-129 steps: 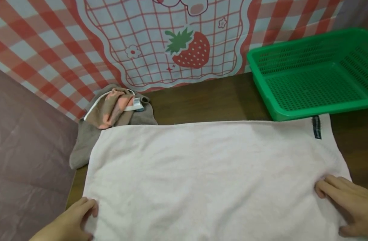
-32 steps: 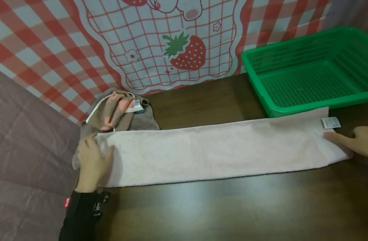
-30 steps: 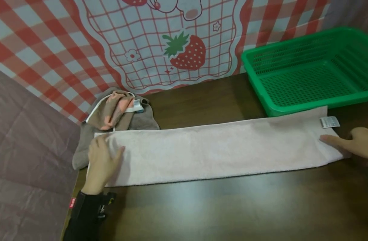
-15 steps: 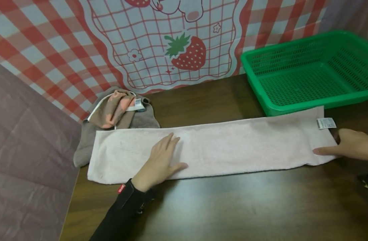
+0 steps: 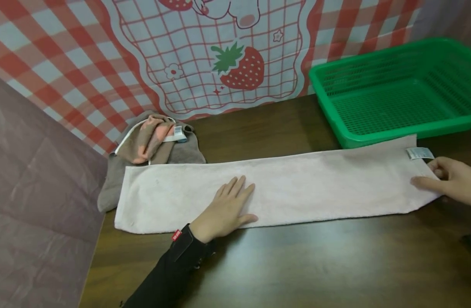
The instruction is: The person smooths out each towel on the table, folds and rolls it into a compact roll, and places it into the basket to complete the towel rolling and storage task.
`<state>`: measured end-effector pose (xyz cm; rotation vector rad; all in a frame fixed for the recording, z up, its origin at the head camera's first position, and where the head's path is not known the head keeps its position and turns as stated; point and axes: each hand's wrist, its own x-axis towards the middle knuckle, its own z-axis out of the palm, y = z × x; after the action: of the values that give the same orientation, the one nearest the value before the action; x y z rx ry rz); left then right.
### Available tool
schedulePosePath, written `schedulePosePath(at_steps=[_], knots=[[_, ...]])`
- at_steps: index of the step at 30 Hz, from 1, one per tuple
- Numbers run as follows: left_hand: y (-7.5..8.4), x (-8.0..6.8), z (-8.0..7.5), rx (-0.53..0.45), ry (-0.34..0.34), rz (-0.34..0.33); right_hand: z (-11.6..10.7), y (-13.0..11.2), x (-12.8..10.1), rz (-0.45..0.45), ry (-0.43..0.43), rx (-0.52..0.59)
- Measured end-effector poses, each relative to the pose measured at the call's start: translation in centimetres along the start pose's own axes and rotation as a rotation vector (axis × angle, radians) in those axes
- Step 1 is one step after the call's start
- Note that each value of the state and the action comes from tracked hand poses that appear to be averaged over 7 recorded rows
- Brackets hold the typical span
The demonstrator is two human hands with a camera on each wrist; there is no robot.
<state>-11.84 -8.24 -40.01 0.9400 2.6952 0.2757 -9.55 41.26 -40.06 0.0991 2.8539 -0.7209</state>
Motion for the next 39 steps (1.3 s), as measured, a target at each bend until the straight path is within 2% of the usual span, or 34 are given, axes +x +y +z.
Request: schedulePosePath(at_steps=[4, 8, 12, 14, 17, 22, 25, 29, 34, 39], knots=[[0.2, 0.0, -0.3, -0.009, -0.001, 0.009, 0.6, -1.3, -0.3, -0.104, 0.215, 0.038], [0.5, 0.1, -0.1, -0.008, -0.014, 0.013, 0.3, -2.9, -1.1, -0.241, 0.367, 0.149], [0.9, 0.4, 0.3, 0.007, -0.017, 0.025, -0.5, -5.5, -2.1, -0.391, 0.463, 0.28], [1.3, 0.7, 0.5, 0.023, -0.02, 0.039, -1.0, -6.9, -2.7, -0.464, 0.484, 0.317], [2.2, 1.2, 0.7, 0.059, -0.024, 0.065, -1.9, -9.2, -3.4, -0.55, 0.492, 0.35], [4.3, 2.1, 1.0, 0.104, -0.031, 0.091, -3.6, -12.8, -4.0, -0.597, 0.479, 0.384], [5.8, 2.9, 1.0, 0.114, -0.042, 0.09, -4.6, -14.7, -4.1, -0.602, 0.488, 0.34], [8.0, 4.3, 1.2, 0.138, -0.053, 0.081, -5.7, -17.0, -3.9, -0.588, 0.429, 0.382], [10.3, 5.9, 1.5, 0.226, -0.012, 0.109, -6.6, -20.2, -3.7, -0.57, 0.322, 0.455], [12.5, 7.1, 1.8, 0.32, 0.016, 0.116, -6.9, -22.8, -3.2, -0.587, 0.298, 0.455]])
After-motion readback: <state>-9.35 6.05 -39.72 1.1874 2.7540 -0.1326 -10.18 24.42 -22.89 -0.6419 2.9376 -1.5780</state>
